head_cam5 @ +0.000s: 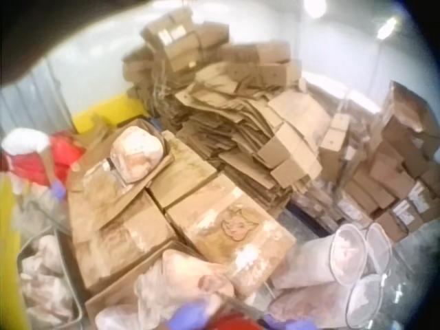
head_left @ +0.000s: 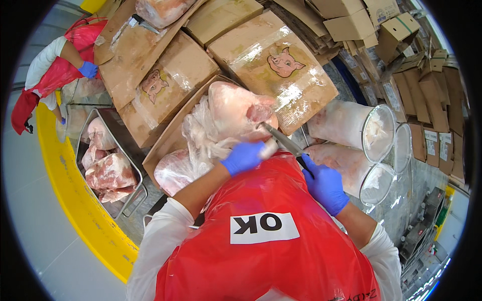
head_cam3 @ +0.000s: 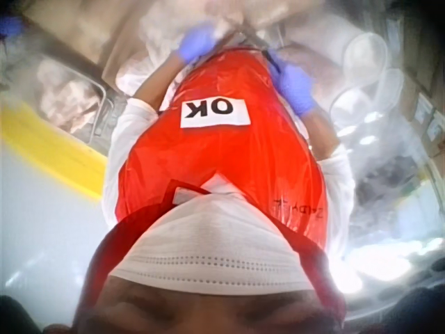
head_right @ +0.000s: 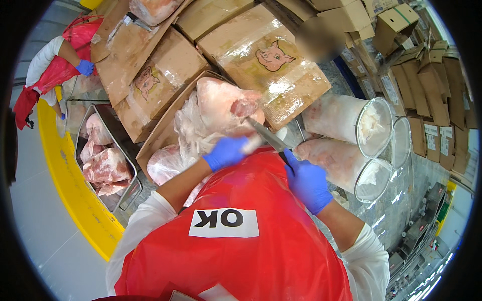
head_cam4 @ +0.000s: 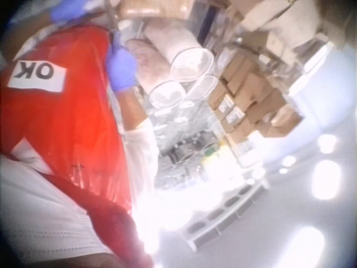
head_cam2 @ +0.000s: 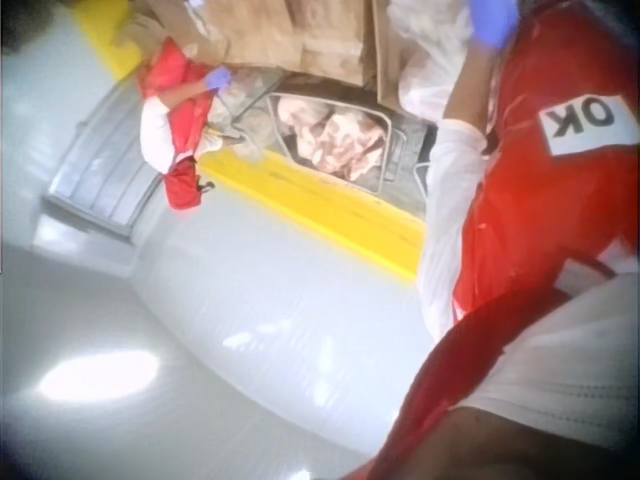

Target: The person trims fat from large cuts of raw meat using a knife, then places the trimmed pieces into plastic bags and cardboard boxes. The work occurs at a stainless steel table with multiple trays and boxes nearby.

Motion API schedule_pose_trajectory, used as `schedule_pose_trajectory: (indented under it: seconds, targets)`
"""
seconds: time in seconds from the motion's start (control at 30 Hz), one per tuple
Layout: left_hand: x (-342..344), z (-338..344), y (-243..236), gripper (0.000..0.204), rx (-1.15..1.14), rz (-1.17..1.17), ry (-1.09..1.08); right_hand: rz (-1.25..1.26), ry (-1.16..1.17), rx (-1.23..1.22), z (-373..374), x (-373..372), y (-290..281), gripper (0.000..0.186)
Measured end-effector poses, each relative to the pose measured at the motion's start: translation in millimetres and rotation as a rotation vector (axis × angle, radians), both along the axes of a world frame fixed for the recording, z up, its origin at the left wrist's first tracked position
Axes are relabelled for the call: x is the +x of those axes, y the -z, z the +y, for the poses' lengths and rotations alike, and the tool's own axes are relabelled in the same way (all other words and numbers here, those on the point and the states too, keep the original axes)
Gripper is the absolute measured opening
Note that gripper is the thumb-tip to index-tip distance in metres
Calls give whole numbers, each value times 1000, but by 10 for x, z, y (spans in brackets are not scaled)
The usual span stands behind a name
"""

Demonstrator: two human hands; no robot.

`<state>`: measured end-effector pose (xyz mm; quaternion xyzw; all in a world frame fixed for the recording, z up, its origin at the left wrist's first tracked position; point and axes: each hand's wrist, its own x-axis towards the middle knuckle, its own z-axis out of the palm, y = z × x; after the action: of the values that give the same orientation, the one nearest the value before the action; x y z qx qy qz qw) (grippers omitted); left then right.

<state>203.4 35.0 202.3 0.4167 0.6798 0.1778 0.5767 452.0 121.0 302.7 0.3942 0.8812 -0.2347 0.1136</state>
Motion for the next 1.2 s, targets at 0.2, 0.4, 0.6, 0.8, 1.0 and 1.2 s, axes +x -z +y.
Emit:
schedule_pose_trajectory:
  seconds: [0.2, 0.4, 0.6, 0.8, 1.0, 1.2]
  targets:
    - [-4, -257, 620, 41, 458, 296, 29, -32, -39, -54, 286, -308, -181, 41]
    - [-1393, -1047, 744, 48, 125, 684, -273, -47, -80, -128, 640, -395, -392, 40]
    - [-1799, -1907, 1418, 81, 123, 863, -546, -15, -60, -63, 391, -300, -197, 40]
    - [-1371, -1450, 2049, 130, -39, 730, -762, 97, 0, -116, 290, 38, -17, 48]
    - [-1530, -1245, 2771, 153, -146, 494, -1022, -6, 255, -181, 270, 396, -487, 51]
    - [-1579, -939, 2807, 129, -190, -107, -1302, -49, 472, -65, 85, 793, -543, 54]
